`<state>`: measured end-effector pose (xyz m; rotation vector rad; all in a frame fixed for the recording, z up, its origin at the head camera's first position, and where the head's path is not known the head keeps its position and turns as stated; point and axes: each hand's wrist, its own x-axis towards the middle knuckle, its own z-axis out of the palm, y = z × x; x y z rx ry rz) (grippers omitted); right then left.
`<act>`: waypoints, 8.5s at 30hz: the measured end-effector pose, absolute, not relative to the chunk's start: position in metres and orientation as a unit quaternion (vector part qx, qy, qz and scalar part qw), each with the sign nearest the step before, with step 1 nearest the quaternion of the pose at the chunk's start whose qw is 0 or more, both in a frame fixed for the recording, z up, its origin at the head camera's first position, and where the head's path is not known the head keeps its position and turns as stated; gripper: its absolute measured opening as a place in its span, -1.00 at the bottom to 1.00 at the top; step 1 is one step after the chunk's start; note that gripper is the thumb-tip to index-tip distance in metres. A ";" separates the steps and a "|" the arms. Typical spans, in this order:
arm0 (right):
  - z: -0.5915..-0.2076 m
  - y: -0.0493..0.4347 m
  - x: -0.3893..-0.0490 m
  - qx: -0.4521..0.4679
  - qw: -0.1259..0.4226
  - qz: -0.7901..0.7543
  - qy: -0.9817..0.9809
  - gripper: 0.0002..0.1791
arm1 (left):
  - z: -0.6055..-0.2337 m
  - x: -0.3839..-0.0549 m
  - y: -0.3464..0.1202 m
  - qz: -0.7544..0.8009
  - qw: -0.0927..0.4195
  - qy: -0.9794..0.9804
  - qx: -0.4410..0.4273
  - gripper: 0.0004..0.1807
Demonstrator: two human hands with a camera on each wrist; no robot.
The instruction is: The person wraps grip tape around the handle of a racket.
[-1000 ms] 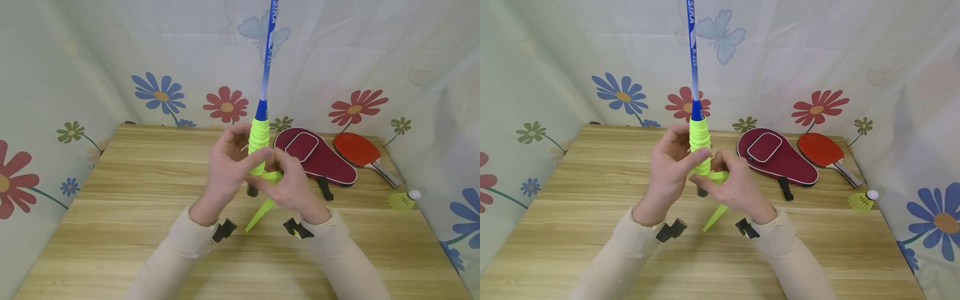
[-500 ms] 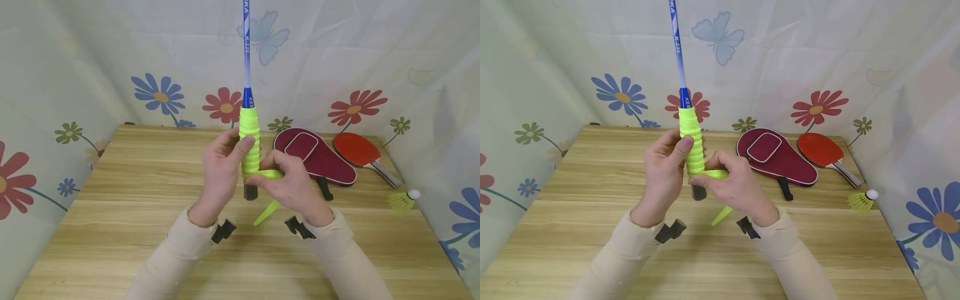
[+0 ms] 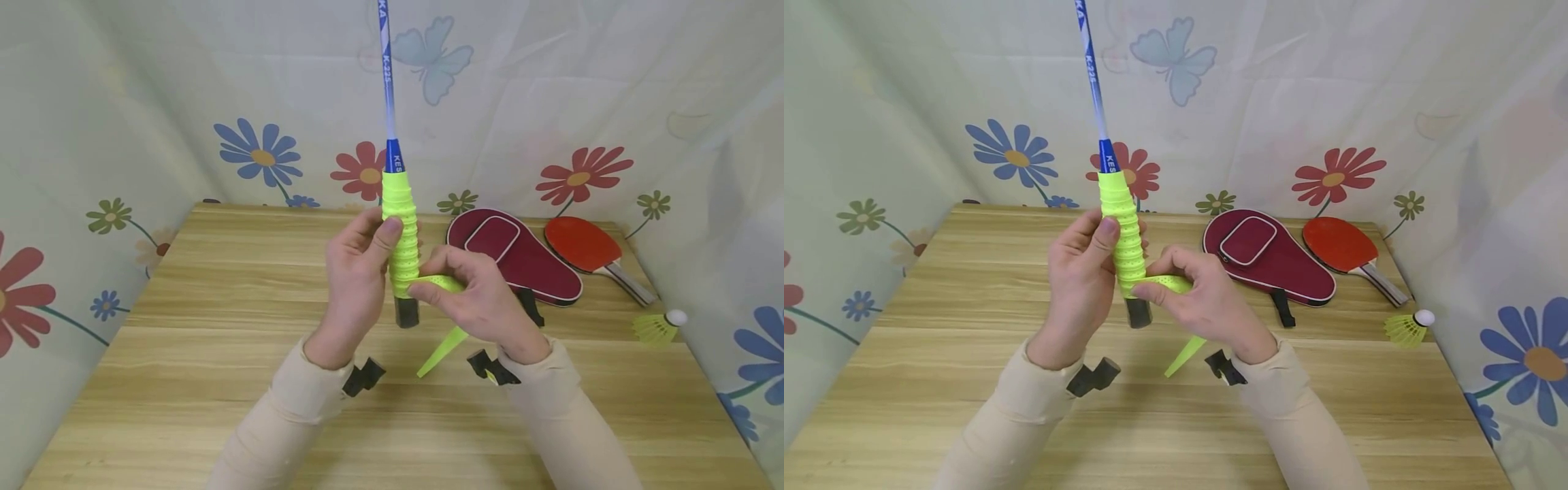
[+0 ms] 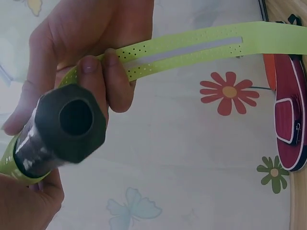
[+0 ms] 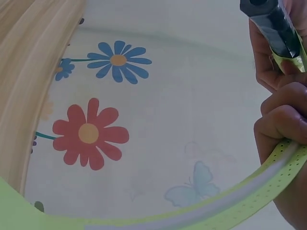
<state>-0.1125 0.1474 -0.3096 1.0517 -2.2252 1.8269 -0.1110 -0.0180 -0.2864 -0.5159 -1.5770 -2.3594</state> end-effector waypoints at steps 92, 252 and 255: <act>-0.320 0.150 -0.120 0.378 0.040 0.579 -0.722 -0.68 | -0.287 -0.121 -0.008 -0.865 0.019 -0.466 -0.183 -0.62; -0.328 0.156 -0.128 0.437 0.013 0.559 -0.704 -0.72 | -0.290 -0.119 -0.005 -0.885 0.080 -0.426 -0.170 -0.41; -0.327 0.157 -0.129 0.423 0.017 0.565 -0.708 -0.67 | -0.290 -0.119 -0.004 -0.887 0.091 -0.417 -0.174 -0.48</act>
